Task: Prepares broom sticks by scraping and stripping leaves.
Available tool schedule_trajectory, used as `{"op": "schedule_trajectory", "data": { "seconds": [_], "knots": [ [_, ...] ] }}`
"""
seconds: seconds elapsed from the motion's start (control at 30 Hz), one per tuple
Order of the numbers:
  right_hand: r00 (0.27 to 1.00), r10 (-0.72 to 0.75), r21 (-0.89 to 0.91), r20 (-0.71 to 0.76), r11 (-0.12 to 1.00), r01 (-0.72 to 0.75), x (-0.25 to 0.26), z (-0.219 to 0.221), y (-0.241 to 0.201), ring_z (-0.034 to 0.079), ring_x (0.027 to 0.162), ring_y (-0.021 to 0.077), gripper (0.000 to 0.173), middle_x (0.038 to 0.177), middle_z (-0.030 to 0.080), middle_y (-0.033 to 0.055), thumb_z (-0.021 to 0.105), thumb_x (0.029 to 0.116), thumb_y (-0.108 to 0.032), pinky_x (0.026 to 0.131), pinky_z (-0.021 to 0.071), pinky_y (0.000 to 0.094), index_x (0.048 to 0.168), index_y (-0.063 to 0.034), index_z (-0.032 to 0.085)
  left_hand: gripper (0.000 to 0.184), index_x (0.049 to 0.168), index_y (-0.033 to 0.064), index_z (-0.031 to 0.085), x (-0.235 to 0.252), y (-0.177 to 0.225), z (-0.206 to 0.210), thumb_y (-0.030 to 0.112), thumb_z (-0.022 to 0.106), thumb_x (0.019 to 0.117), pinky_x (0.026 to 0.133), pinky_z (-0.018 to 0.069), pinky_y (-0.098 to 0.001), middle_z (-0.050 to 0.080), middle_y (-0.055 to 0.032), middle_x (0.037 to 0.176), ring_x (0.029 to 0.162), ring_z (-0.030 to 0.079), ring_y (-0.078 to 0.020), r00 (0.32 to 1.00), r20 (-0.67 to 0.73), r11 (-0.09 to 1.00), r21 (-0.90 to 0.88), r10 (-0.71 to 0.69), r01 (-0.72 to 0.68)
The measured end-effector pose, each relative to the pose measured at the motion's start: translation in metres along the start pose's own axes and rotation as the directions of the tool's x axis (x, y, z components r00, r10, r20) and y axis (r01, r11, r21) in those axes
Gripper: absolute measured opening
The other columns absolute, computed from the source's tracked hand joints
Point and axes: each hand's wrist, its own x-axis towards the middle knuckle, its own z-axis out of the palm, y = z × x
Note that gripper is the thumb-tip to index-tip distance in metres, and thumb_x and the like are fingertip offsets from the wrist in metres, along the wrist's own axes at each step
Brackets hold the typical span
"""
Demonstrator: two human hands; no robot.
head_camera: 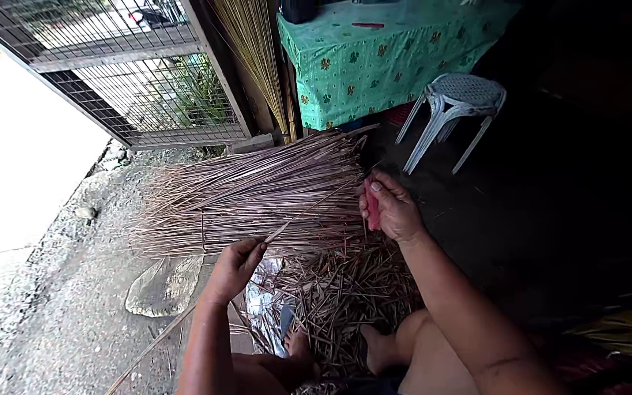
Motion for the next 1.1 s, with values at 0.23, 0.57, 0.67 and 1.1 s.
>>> {"op": "schedule_trajectory", "data": {
  "seconds": [0.23,0.57,0.67,1.1],
  "knots": [
    [0.957,-0.131,0.052,-0.26,0.987,0.149,0.014,-0.048,-0.037,0.065,0.069,0.011,0.033,0.103,0.068,-0.0005,0.035,0.1114,-0.019,0.06,0.0571,0.0262,0.141,-0.015,0.048,0.033,0.111,0.0106,0.073,-0.007,-0.025,-0.021,0.032,0.049,0.1065,0.065,0.0483,-0.0291,0.063,0.0031,0.076,0.064,0.054,-0.0037,0.984,-0.019,0.97,0.165,-0.175,0.176],
    [0.897,0.2,-0.12,0.395,0.979,-0.165,-0.022,0.045,0.024,0.065,0.065,0.0135,0.041,0.101,0.072,0.0109,0.055,0.1037,-0.013,0.057,0.0572,0.0279,0.144,-0.0042,0.056,0.038,0.12,0.0083,0.07,0.009,0.022,0.019,0.031,0.041,0.1091,0.051,0.0398,-0.0214,0.049,0.0069,0.065,0.052,0.043,-0.002,0.991,0.132,0.985,-0.164,-0.036,0.057],
    [0.898,0.174,-0.137,0.404,0.982,-0.129,-0.026,0.054,0.033,0.064,0.067,0.0134,0.039,0.098,0.071,0.0094,0.054,0.1046,-0.011,0.06,0.0571,0.0275,0.143,-0.0069,0.058,0.04,0.122,0.0069,0.07,0.01,0.029,0.02,0.029,0.038,0.1103,0.045,0.0334,-0.0177,0.047,0.0089,0.062,0.048,0.038,-0.0003,0.962,0.272,0.897,-0.422,-0.009,0.128],
    [0.95,0.085,-0.155,0.3,0.987,-0.039,-0.018,0.037,0.026,0.064,0.065,0.014,0.029,0.093,0.071,0.0098,0.054,0.1058,-0.017,0.059,0.0579,0.0282,0.129,-0.005,0.066,0.038,0.12,0.0061,0.069,0.01,0.035,0.025,0.027,0.039,0.1106,0.042,0.0332,-0.0152,0.05,0.0089,0.062,0.046,0.039,0.0012,0.916,0.402,0.827,-0.514,0.0,0.226]
  ]
}}
